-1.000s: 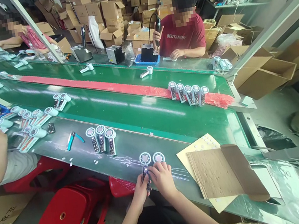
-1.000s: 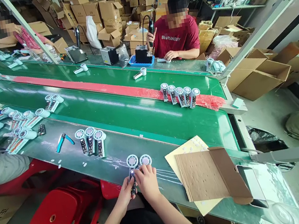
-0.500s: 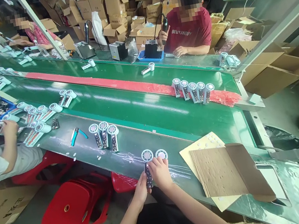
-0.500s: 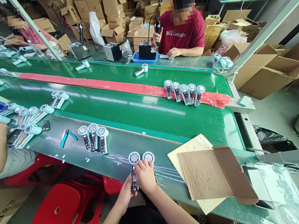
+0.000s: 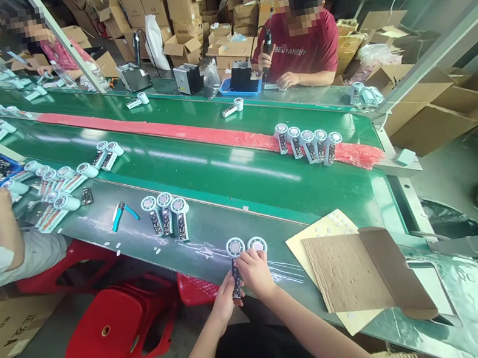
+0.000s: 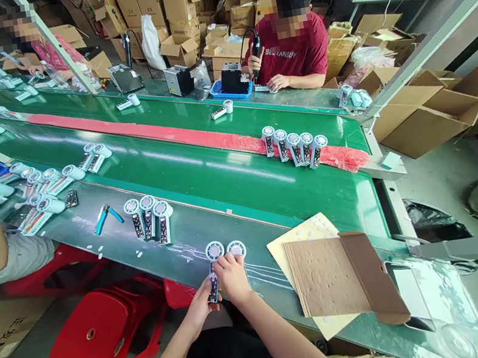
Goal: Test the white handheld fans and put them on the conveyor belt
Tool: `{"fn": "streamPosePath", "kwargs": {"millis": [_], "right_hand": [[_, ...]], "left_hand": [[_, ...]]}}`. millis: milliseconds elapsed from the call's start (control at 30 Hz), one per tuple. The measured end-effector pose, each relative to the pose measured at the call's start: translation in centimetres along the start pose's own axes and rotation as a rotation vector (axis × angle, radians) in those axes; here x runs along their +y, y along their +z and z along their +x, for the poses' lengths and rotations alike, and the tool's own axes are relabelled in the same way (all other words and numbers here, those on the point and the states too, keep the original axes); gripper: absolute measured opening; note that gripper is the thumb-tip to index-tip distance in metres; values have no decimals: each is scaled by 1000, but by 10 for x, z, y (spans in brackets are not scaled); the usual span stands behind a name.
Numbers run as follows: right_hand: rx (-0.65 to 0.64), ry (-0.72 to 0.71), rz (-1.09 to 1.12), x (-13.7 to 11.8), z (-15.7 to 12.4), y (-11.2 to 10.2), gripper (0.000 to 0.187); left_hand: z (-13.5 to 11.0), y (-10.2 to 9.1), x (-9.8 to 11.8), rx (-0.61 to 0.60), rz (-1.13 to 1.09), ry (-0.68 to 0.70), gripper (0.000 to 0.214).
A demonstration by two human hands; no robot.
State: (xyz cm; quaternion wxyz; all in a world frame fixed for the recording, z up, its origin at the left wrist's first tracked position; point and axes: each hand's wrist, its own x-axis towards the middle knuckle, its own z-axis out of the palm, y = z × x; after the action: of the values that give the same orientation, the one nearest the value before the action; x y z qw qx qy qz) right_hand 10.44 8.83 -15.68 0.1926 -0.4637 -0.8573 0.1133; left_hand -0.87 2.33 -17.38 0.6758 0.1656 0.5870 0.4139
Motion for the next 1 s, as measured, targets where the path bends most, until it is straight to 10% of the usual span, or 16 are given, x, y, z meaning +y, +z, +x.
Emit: {"fn": "streamPosePath", "kwargs": {"millis": [267,400,767,1000], "right_hand": [[85,140,139,3,-18,-14,18],[200,484,317,10,-48,-20,41],[-313,1058,1120,16,-43,-20,26],[-239,1093,1524,4,-75,-34,46]], "left_hand": [[-4,0,0,-6,50,11,60],[-9,1,-2,-7,80,7,53],[-10,17,-9,64,112,39,58],[-15,18,-5,50,51,-6,45]]}}
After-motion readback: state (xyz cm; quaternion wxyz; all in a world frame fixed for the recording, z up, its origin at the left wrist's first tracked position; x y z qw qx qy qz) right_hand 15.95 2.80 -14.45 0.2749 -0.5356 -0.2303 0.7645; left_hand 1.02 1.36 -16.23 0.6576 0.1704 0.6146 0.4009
